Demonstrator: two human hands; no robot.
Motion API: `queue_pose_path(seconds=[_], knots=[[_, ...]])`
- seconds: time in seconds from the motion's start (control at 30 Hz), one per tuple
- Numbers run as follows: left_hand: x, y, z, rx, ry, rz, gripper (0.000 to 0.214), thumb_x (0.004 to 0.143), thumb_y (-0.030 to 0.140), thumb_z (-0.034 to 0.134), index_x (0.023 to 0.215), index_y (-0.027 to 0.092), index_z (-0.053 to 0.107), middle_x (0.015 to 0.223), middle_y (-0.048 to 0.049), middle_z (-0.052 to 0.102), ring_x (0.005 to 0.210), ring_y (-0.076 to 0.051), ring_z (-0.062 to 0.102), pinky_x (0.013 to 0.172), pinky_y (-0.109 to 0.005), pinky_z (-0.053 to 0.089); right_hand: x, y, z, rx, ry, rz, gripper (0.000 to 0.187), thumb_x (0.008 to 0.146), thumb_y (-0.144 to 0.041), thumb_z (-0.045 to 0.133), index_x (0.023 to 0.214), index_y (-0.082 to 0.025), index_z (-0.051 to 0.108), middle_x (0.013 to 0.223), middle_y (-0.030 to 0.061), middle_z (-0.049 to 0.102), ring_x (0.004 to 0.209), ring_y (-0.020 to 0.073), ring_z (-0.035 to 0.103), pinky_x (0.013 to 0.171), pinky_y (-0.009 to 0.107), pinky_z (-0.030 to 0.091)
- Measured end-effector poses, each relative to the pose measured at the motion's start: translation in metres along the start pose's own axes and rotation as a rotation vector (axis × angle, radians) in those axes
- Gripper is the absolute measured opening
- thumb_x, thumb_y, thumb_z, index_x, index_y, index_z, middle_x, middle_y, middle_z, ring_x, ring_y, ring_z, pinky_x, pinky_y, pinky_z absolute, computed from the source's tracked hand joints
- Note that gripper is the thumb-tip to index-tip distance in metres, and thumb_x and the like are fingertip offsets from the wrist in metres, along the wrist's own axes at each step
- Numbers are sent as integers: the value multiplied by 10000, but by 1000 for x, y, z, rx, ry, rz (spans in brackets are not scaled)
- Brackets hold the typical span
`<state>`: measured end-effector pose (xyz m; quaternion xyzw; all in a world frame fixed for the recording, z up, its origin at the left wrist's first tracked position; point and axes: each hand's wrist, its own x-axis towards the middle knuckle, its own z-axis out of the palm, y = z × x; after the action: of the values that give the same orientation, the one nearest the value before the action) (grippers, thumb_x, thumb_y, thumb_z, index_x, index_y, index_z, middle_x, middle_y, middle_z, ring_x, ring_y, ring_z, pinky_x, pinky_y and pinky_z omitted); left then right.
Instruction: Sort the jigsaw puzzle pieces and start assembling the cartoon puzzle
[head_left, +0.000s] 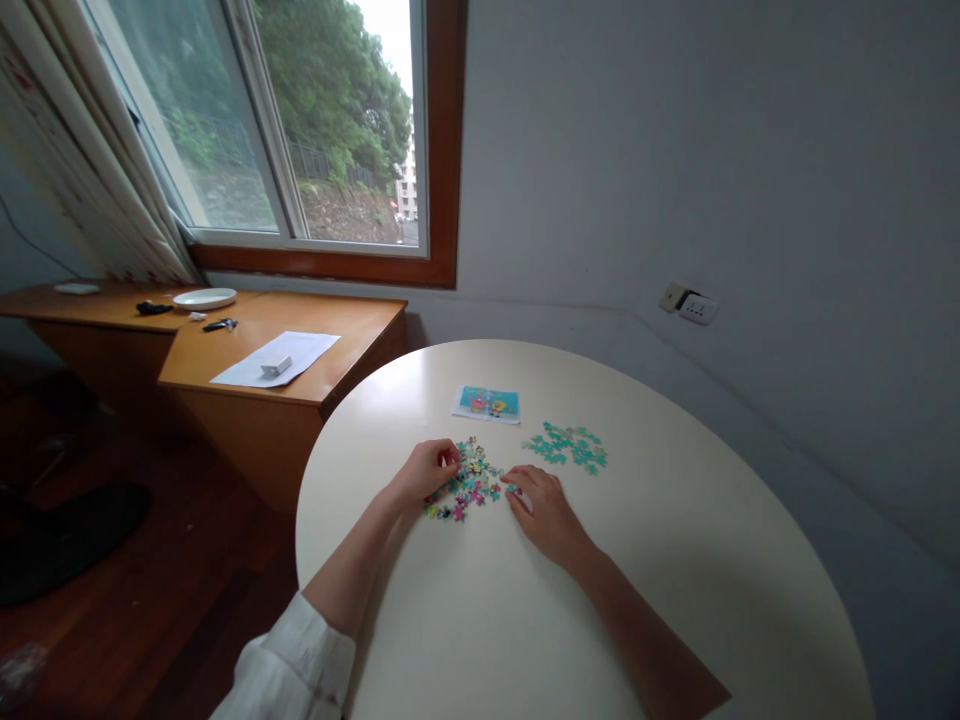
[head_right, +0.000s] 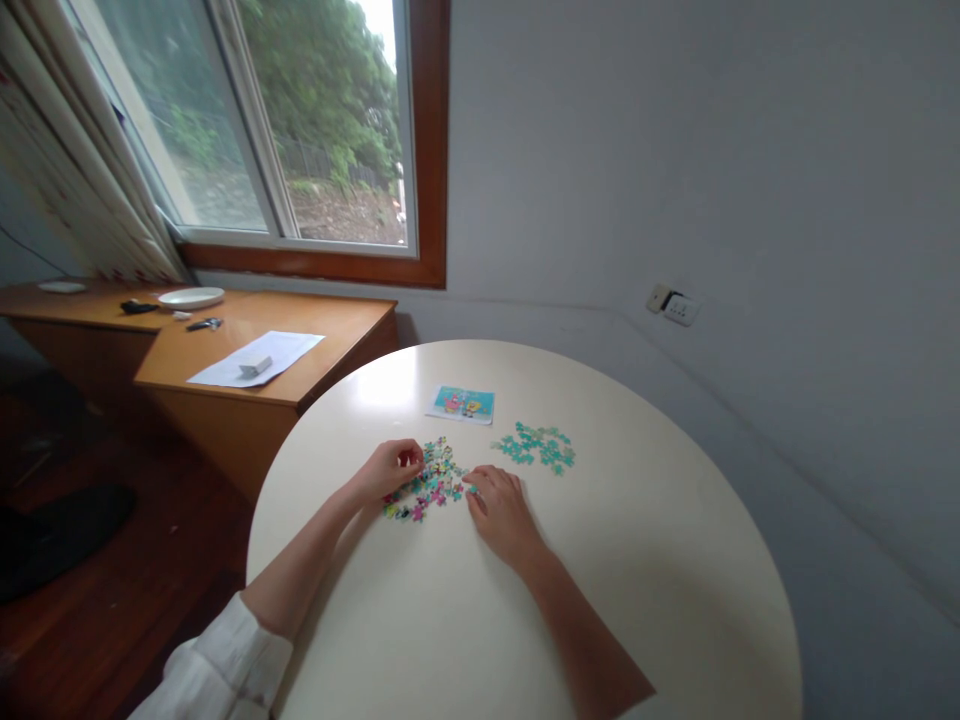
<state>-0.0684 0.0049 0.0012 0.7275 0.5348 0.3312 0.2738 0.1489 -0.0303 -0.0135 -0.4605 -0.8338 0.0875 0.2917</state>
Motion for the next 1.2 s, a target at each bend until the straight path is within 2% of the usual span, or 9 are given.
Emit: queue_pose_path(seconds=[0.1,0.2,0.3,0.37,0.6,0.8,0.9,1.0,1.2], knots=[[0,-1,5,0,6,27,128,680,266,571,728,162,628,618,16,535,569,-107,454,542,-217,361,-1,-9,-1,16,-16,-57,238,814,-163,469,988,-225,619,1036,81,612,1001,208,534,862,379,387],[0,-4,13,23,3,94,167,679,259,604,814,176,655,717,-3,553,610,-109,477,580,-221,392,-3,-20,-3,3,-83,-133,288,805,-212,520,1082,-242,593,1131,85,582,1087,224,491,917,397,356],[0,-4,18,60,-15,121,156,684,204,595,819,185,670,776,-19,551,633,-110,491,614,-229,409,-5,-26,-3,-30,-179,-185,371,800,-290,551,1171,-284,545,1246,75,516,1182,242,418,960,417,317],[0,-3,19,63,-16,101,143,697,191,579,805,183,671,775,-20,546,640,-112,497,629,-232,416,-6,-27,-4,-45,-208,-187,359,806,-318,546,1165,-301,548,1269,70,499,1200,243,402,967,424,309],[1,-5,19,68,14,96,133,708,155,570,804,183,657,749,-11,533,653,-118,497,646,-236,414,-5,-24,-2,-19,-136,-185,221,810,-274,546,1015,-249,624,1191,82,545,1149,230,443,956,409,318],[2,-6,21,68,43,92,128,699,130,585,805,174,641,752,-3,532,633,-110,487,632,-233,406,-5,-25,-3,-31,-156,-219,278,824,-261,529,1091,-277,605,1216,78,531,1167,239,425,959,419,307],[3,-4,21,65,63,98,126,695,110,576,786,176,633,755,-1,535,642,-110,485,638,-232,406,-5,-23,-2,-29,-159,-234,218,826,-257,531,1009,-295,642,1211,60,540,1159,232,434,956,424,303],[4,-5,21,38,95,86,155,671,68,563,765,173,626,753,1,548,646,-107,483,642,-227,405,-5,-22,-1,-3,-133,-242,155,801,-243,568,923,-269,660,1173,53,569,1138,215,457,959,407,299],[5,-7,23,-62,148,55,137,657,85,553,748,165,616,673,20,557,590,-90,456,599,-220,395,-5,-21,1,9,-128,-201,197,787,-270,593,977,-265,643,1178,66,571,1141,226,459,946,409,298]])
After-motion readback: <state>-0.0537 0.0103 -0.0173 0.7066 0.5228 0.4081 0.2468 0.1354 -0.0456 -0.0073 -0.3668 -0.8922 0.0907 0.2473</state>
